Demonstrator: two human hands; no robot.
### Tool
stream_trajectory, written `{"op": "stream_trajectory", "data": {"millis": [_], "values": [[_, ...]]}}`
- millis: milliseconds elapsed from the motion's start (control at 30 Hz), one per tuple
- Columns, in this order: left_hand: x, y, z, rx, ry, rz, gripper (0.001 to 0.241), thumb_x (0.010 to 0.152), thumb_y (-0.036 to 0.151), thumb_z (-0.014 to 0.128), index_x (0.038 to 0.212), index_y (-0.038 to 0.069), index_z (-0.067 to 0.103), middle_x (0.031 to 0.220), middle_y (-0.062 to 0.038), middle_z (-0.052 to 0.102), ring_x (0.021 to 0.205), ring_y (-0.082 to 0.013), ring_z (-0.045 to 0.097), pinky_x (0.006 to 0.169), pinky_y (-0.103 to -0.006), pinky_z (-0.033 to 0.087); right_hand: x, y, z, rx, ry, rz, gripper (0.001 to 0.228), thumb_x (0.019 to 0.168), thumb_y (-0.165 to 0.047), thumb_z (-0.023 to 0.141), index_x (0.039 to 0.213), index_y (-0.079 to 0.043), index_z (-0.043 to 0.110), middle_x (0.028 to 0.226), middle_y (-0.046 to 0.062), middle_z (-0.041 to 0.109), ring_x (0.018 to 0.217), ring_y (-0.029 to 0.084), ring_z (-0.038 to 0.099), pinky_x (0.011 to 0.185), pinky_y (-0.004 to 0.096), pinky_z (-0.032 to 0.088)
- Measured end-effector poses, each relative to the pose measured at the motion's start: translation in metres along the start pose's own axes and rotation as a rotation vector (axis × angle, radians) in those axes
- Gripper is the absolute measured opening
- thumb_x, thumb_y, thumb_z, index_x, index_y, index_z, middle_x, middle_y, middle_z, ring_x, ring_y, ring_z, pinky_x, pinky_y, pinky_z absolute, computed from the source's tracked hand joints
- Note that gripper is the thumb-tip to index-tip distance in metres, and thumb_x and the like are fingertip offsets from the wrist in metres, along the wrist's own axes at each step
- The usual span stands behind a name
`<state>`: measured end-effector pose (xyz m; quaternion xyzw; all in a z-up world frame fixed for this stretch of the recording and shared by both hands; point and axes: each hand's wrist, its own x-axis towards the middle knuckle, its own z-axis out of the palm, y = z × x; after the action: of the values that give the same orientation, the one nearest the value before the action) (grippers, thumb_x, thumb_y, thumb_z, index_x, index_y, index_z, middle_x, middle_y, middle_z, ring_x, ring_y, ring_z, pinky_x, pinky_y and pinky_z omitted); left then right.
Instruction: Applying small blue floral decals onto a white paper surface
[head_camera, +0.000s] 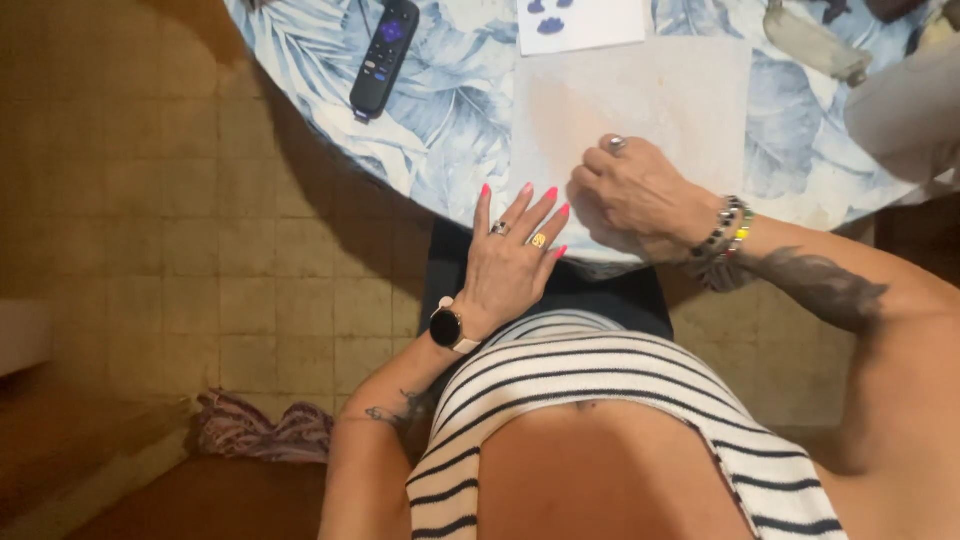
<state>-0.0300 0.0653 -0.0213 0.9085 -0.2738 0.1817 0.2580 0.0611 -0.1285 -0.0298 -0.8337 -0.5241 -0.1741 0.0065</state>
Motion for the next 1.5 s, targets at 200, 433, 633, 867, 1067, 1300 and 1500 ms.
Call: {"op": "stream_trajectory", "data": {"millis": [200, 433, 633, 867, 1067, 1300, 1500], "values": [[0.014, -0.004, -0.017, -0.073, 0.041, -0.02, 0.028, 0.08, 0.027, 0.054, 0.103, 0.012, 0.059, 0.108, -0.006, 0.057, 0.105, -0.0229, 0.052, 0.101, -0.0522, 0.013, 0.037, 0.019, 0.011, 0.022, 0.229, 0.084, 0.014, 0.078, -0.017, 0.049, 0.066, -0.011, 0.044, 0.064, 0.003, 0.039, 0.062, 0.022, 0.047, 0.052, 0.03, 0.04], [0.099, -0.041, -0.037, -0.471, 0.157, -0.164, 0.032, 0.088, 0.005, 0.038, 0.12, 0.001, 0.041, 0.119, -0.014, 0.05, 0.11, -0.0279, 0.051, 0.096, -0.0332, 0.039, 0.075, 0.072, -0.06, 0.49, 0.072, 0.168, 0.016, 0.093, -0.012, 0.043, 0.082, -0.001, 0.043, 0.068, 0.012, 0.042, 0.058, 0.027, 0.04, 0.052, 0.037, 0.035], [0.182, -0.087, -0.017, -0.964, -0.06, -0.206, 0.027, 0.078, 0.002, 0.047, 0.105, 0.001, 0.048, 0.091, -0.011, 0.062, 0.088, -0.0161, 0.062, 0.08, -0.0235, 0.049, 0.101, 0.124, -0.057, 0.176, 0.176, 0.19, 0.01, 0.082, -0.009, 0.053, 0.079, -0.003, 0.046, 0.072, 0.01, 0.048, 0.065, 0.027, 0.048, 0.05, 0.036, 0.038], [0.201, -0.105, 0.001, -0.997, -0.046, -0.355, 0.022, 0.075, 0.005, 0.055, 0.097, 0.007, 0.055, 0.077, -0.002, 0.06, 0.072, -0.0057, 0.056, 0.063, -0.0188, 0.051, 0.111, 0.146, -0.047, 0.45, 0.343, 0.207, 0.011, 0.083, -0.001, 0.061, 0.092, 0.001, 0.054, 0.079, 0.013, 0.05, 0.071, 0.025, 0.049, 0.064, 0.033, 0.04], [0.188, -0.115, 0.015, -1.196, -0.075, -0.425, 0.029, 0.074, -0.006, 0.044, 0.1, 0.001, 0.052, 0.097, -0.01, 0.06, 0.094, -0.018, 0.059, 0.078, -0.0259, 0.052, 0.108, 0.146, -0.025, 0.441, 0.344, 0.099, 0.015, 0.085, -0.005, 0.063, 0.097, 0.002, 0.057, 0.086, 0.015, 0.054, 0.075, 0.026, 0.052, 0.063, 0.033, 0.044], [0.194, -0.126, -0.012, -0.643, -0.123, -0.338, 0.038, 0.08, -0.004, 0.043, 0.117, 0.007, 0.044, 0.108, -0.012, 0.059, 0.093, -0.0208, 0.062, 0.081, -0.0238, 0.053, 0.103, 0.162, -0.028, 0.542, 0.283, 0.154, 0.009, 0.082, 0.005, 0.066, 0.085, 0.006, 0.058, 0.082, 0.016, 0.056, 0.071, 0.024, 0.055, 0.063, 0.028, 0.048], [0.19, -0.146, -0.011, -0.102, 0.058, -0.253, 0.03, 0.079, 0.003, 0.045, 0.108, 0.0, 0.051, 0.099, -0.017, 0.059, 0.086, -0.0319, 0.058, 0.069, -0.0395, 0.048, 0.102, 0.165, 0.003, 0.809, 0.023, 0.443, 0.007, 0.082, -0.004, 0.065, 0.086, -0.002, 0.059, 0.074, 0.006, 0.061, 0.065, 0.014, 0.059, 0.062, 0.023, 0.048]]}}
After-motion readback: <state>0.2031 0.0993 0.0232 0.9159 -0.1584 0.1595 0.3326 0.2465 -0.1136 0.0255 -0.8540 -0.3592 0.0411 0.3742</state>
